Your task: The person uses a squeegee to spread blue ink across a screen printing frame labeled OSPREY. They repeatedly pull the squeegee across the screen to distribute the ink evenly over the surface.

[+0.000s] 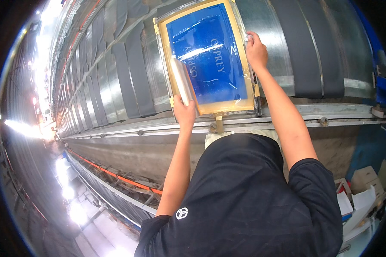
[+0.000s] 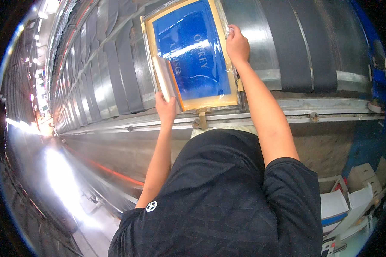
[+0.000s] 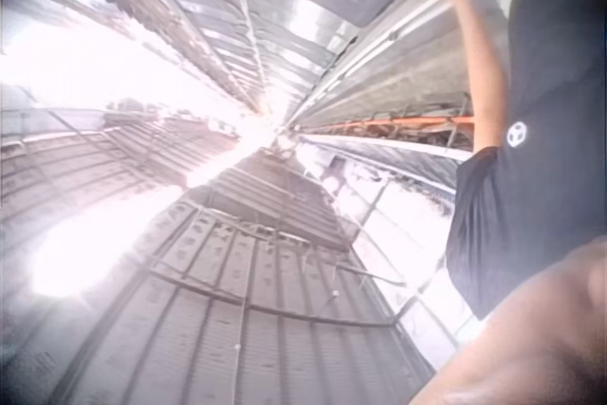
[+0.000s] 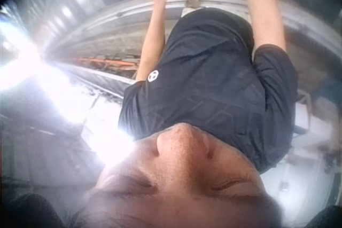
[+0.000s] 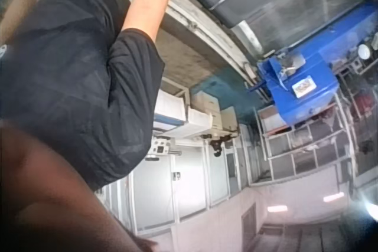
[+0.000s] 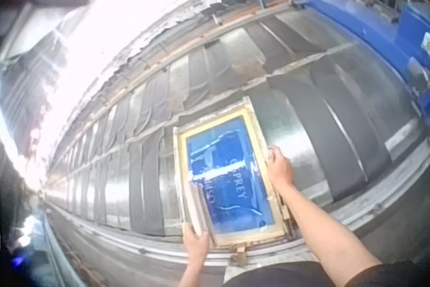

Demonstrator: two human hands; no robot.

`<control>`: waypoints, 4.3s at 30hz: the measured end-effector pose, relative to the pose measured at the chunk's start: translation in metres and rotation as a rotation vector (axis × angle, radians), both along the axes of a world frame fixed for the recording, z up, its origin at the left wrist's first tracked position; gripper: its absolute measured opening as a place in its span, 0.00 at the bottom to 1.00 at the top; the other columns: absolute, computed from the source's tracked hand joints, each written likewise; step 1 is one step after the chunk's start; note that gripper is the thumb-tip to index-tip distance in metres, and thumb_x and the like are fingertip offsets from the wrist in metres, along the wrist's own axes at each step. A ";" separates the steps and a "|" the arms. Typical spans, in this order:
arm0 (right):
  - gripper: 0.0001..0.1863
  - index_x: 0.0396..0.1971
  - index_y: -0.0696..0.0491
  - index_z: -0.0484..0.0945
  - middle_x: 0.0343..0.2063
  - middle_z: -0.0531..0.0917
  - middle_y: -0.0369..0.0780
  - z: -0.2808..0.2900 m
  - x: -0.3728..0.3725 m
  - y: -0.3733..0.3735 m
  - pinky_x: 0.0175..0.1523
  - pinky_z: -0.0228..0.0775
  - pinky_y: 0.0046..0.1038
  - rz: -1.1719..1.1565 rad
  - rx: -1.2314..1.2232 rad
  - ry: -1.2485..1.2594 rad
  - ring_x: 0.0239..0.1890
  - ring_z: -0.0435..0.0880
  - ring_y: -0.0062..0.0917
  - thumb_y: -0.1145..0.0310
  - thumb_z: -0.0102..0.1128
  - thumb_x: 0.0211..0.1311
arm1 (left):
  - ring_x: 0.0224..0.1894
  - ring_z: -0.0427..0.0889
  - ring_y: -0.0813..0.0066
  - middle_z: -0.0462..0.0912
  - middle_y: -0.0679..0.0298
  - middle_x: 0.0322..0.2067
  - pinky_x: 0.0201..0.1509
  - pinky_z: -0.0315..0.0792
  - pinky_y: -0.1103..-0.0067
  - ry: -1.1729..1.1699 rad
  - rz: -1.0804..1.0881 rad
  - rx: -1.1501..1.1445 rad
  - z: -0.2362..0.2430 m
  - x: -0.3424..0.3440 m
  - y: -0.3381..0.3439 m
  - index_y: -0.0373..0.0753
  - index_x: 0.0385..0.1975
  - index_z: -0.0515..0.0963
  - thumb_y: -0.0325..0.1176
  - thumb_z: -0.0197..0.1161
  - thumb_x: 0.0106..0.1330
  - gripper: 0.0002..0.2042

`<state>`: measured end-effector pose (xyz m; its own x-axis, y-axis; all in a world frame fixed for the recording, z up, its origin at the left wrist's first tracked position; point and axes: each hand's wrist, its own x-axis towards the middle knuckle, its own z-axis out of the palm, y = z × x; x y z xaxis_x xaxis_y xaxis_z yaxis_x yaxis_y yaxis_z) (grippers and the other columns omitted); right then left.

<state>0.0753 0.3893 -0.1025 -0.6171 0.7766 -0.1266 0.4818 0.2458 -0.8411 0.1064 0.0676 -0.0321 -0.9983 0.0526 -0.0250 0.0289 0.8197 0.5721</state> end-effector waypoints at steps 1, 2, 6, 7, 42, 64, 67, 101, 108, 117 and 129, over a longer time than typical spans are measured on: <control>0.15 0.52 0.39 0.80 0.34 0.88 0.48 0.000 0.001 0.000 0.47 0.76 0.48 -0.004 -0.004 0.004 0.41 0.86 0.51 0.57 0.47 0.74 | 0.37 0.84 0.49 0.83 0.49 0.34 0.47 0.75 0.63 -0.013 -0.007 0.021 0.002 0.004 0.007 0.33 0.42 0.73 0.29 0.64 0.55 0.15; 0.15 0.52 0.39 0.80 0.34 0.88 0.48 0.000 0.001 0.001 0.47 0.76 0.48 -0.008 -0.007 0.008 0.41 0.86 0.50 0.57 0.47 0.74 | 0.37 0.84 0.51 0.83 0.49 0.34 0.46 0.75 0.63 -0.027 -0.013 0.043 0.004 0.007 0.013 0.32 0.42 0.73 0.28 0.64 0.56 0.15; 0.15 0.52 0.39 0.80 0.35 0.88 0.47 0.001 0.001 0.000 0.47 0.77 0.47 -0.006 -0.033 -0.018 0.42 0.86 0.50 0.56 0.47 0.74 | 0.37 0.83 0.56 0.82 0.51 0.34 0.46 0.74 0.65 -0.063 -0.045 0.098 0.012 0.016 0.032 0.31 0.43 0.72 0.28 0.63 0.57 0.15; 0.15 0.52 0.39 0.80 0.35 0.88 0.47 0.001 0.001 0.000 0.48 0.77 0.47 -0.004 -0.036 -0.013 0.42 0.86 0.50 0.56 0.47 0.74 | 0.37 0.83 0.56 0.81 0.51 0.34 0.45 0.74 0.65 -0.074 -0.048 0.105 0.012 0.017 0.034 0.31 0.43 0.72 0.28 0.63 0.57 0.15; 0.15 0.55 0.36 0.77 0.35 0.88 0.49 -0.005 0.000 0.001 0.47 0.76 0.49 0.008 -0.028 -0.029 0.42 0.86 0.50 0.56 0.47 0.74 | 0.50 0.81 0.72 0.82 0.54 0.46 0.55 0.74 0.75 0.034 0.072 0.395 0.017 0.091 -0.054 0.27 0.53 0.71 0.25 0.68 0.66 0.19; 0.15 0.55 0.38 0.78 0.34 0.88 0.48 -0.001 0.003 0.001 0.47 0.76 0.48 0.014 -0.042 0.015 0.42 0.86 0.50 0.56 0.48 0.74 | 0.53 0.83 0.65 0.81 0.54 0.53 0.57 0.78 0.72 -0.390 0.322 0.887 -0.014 0.018 -0.115 0.32 0.58 0.69 0.20 0.68 0.63 0.24; 0.15 0.55 0.38 0.78 0.34 0.88 0.48 0.001 0.003 0.000 0.47 0.76 0.48 0.016 -0.057 0.008 0.42 0.85 0.51 0.57 0.48 0.74 | 0.52 0.84 0.65 0.82 0.54 0.52 0.57 0.79 0.71 -0.433 0.345 0.920 -0.023 0.024 -0.102 0.32 0.58 0.69 0.20 0.69 0.62 0.24; 0.13 0.51 0.42 0.80 0.38 0.87 0.51 -0.002 -0.008 0.002 0.50 0.75 0.46 -0.005 -0.096 0.004 0.45 0.85 0.50 0.61 0.51 0.72 | 0.44 0.83 0.73 0.86 0.59 0.42 0.49 0.76 0.76 -0.339 0.101 0.663 0.010 -0.012 -0.039 0.29 0.49 0.79 0.26 0.70 0.63 0.16; 0.13 0.48 0.44 0.83 0.33 0.87 0.49 0.007 -0.004 0.002 0.46 0.76 0.45 -0.019 0.028 0.040 0.40 0.87 0.48 0.61 0.52 0.72 | 0.44 0.80 0.80 0.85 0.65 0.41 0.50 0.72 0.80 -0.236 -0.083 0.430 0.026 -0.037 -0.083 0.32 0.52 0.80 0.26 0.69 0.63 0.17; 0.13 0.50 0.42 0.82 0.32 0.87 0.48 -0.004 -0.006 -0.001 0.47 0.75 0.43 -0.027 0.047 -0.034 0.41 0.87 0.46 0.59 0.52 0.74 | 0.40 0.86 0.67 0.88 0.56 0.37 0.48 0.76 0.73 -0.237 -0.301 0.204 0.037 -0.085 -0.090 0.38 0.49 0.83 0.30 0.70 0.61 0.16; 0.23 0.57 0.45 0.81 0.60 0.76 0.47 0.050 0.005 0.007 0.65 0.67 0.40 0.422 0.502 -0.376 0.65 0.71 0.41 0.51 0.62 0.66 | 0.53 0.83 0.53 0.85 0.50 0.48 0.58 0.74 0.66 -0.590 -0.747 -0.039 0.033 -0.148 -0.067 0.37 0.56 0.78 0.33 0.70 0.61 0.22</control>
<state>0.0799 0.3967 -0.0528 -0.8600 0.5040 -0.0804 0.4942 0.7832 -0.3773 -0.0413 0.0005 0.0007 -0.5328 0.6604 -0.5292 0.2682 0.7248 0.6346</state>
